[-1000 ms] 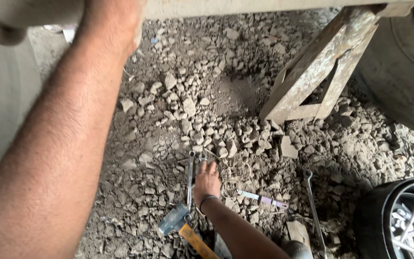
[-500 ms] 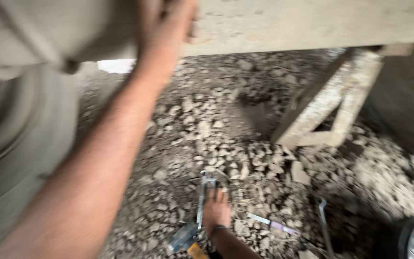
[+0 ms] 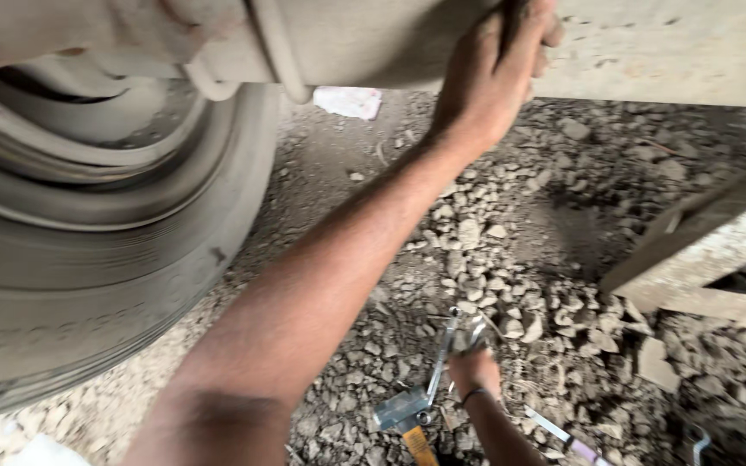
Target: The person works underneath a vehicle, using a hammer to tap a metal bracket into place on the chassis. They then insert a bolt and use two wrenches to tighten it, securing the bracket to the vehicle frame.
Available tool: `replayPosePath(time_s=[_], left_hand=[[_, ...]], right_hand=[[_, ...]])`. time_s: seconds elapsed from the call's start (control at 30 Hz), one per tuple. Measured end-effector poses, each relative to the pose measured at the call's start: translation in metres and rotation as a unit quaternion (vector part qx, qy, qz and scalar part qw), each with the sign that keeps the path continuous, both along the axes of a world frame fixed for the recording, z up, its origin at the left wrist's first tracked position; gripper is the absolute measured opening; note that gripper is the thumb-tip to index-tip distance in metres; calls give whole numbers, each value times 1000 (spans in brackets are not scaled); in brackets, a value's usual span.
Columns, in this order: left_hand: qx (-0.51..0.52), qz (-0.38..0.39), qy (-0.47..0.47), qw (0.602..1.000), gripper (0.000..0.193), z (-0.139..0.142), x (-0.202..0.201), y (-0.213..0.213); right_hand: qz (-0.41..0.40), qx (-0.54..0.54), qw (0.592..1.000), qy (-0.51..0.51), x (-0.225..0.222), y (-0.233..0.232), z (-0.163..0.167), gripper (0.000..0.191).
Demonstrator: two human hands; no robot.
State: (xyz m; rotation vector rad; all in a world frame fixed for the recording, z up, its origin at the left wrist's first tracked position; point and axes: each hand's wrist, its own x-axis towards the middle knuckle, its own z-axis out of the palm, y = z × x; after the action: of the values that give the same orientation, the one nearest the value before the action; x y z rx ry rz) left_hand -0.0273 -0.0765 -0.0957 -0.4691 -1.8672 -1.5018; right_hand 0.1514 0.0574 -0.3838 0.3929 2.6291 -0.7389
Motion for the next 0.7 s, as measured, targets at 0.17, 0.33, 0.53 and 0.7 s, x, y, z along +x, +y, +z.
replayPosePath(time_s=[0.17,0.33,0.53,0.7], left_hand=[[-82,61,-31,994,65,-15,-7,-11],[-213,131,87,964,70,-22,9,-9],[-376,-22,-333,864,46,-21,23,10],[-241,-140,-341,898,11,-31,11,-1]], right_hand=[[-160,-445,873,115,-37,-15,15,30],[-137,-529,814,196,-61,-32,102,34],[33,-676,680,281,-59,-37,188,24],[8,-696,675,243,-59,-21,186,27]])
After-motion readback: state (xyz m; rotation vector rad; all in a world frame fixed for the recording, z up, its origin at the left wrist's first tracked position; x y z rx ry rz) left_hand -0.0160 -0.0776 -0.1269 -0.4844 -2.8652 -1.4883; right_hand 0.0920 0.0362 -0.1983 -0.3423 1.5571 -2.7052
